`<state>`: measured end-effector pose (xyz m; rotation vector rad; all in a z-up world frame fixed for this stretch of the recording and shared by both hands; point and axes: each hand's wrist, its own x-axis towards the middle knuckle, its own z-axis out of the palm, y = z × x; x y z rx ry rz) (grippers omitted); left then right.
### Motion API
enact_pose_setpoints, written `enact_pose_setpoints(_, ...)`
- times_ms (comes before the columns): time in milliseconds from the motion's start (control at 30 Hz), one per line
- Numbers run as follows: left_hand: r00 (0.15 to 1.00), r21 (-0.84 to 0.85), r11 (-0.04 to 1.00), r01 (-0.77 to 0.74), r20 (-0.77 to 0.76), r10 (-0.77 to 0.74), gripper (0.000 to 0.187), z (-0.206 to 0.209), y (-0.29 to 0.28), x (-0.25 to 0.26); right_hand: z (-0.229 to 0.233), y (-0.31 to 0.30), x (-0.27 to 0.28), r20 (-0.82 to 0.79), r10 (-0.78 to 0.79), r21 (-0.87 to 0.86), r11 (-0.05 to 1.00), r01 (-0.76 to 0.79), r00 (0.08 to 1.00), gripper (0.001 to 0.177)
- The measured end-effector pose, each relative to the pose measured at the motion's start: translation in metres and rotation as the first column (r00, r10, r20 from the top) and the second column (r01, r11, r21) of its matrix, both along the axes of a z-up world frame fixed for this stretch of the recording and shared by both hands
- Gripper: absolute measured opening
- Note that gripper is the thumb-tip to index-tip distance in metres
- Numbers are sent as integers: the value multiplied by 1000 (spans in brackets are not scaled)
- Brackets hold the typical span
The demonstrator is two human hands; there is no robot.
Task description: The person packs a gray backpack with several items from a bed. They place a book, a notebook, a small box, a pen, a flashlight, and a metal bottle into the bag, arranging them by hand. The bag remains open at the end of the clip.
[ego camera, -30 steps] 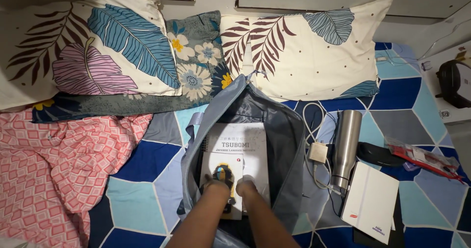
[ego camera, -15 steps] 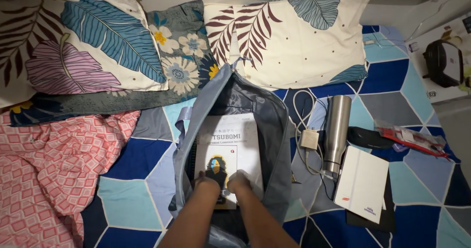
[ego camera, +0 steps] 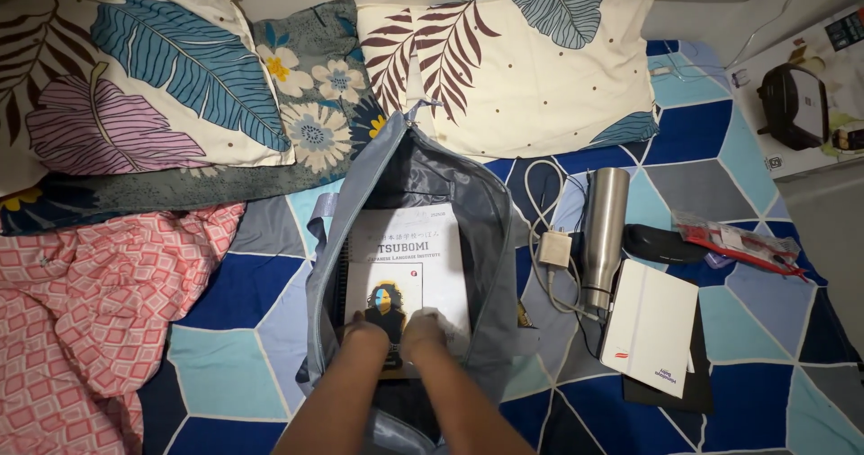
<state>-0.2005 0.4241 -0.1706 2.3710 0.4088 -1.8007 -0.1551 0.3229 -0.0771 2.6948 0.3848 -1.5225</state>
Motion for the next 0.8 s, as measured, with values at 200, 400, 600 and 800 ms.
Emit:
enact_pose_setpoints(200,796,-136,987,-90,586,154,76,162,8,37,89,6,36,318,-200,461,887,33,927,68)
enact_pose_setpoints(400,225,210,972,-102,957,-183,78,307,-18,40,215,-19,55,756,-152,563,647,-514,637,61)
enact_pose_setpoints(600,168,330,918,-219,940,-297,81,363,-43,53,281,-32,60,868,-147,444,657,-610,475,62)
enact_pose_setpoints(800,165,348,923,-166,932,-322,82,383,-59,59,291,-53,69,841,-200,505,623,-598,502,64)
